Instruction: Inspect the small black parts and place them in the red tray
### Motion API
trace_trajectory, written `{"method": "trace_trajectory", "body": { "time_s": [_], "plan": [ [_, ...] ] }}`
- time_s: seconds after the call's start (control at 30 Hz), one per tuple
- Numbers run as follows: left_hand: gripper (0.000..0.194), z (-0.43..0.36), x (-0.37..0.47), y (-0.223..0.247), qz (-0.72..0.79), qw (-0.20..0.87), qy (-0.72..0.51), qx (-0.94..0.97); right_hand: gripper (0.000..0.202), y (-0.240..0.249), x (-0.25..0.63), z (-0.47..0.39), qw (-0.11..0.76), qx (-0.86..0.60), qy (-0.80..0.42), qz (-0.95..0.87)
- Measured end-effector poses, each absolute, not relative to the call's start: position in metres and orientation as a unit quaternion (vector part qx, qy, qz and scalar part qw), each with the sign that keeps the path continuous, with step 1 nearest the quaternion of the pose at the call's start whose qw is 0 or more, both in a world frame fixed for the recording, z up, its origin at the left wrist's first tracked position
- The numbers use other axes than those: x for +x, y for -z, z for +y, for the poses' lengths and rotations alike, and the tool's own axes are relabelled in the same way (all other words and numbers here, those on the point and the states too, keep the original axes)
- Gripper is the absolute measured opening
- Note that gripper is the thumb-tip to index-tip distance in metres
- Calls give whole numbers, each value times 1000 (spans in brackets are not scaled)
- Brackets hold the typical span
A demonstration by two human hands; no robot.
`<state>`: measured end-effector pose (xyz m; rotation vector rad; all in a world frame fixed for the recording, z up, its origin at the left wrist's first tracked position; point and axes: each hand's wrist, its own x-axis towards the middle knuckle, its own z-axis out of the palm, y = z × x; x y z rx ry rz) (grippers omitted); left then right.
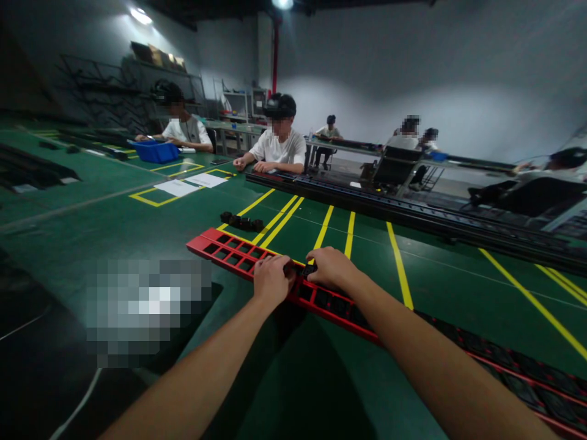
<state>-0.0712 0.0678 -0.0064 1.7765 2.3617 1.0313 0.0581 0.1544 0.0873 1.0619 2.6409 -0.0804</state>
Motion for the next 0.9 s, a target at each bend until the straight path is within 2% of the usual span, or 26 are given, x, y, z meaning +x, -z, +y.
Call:
{"method": "trace_trajectory", "body": {
  "time_s": [0.23,0.9],
  "plan": [
    [5,67,-71,6,756,11,-333,563,28,-89,55,154,172,361,33,916],
    [5,68,-69,6,757,19,-340,557,31,-81,45,170,167,386,36,907]
  ]
}}
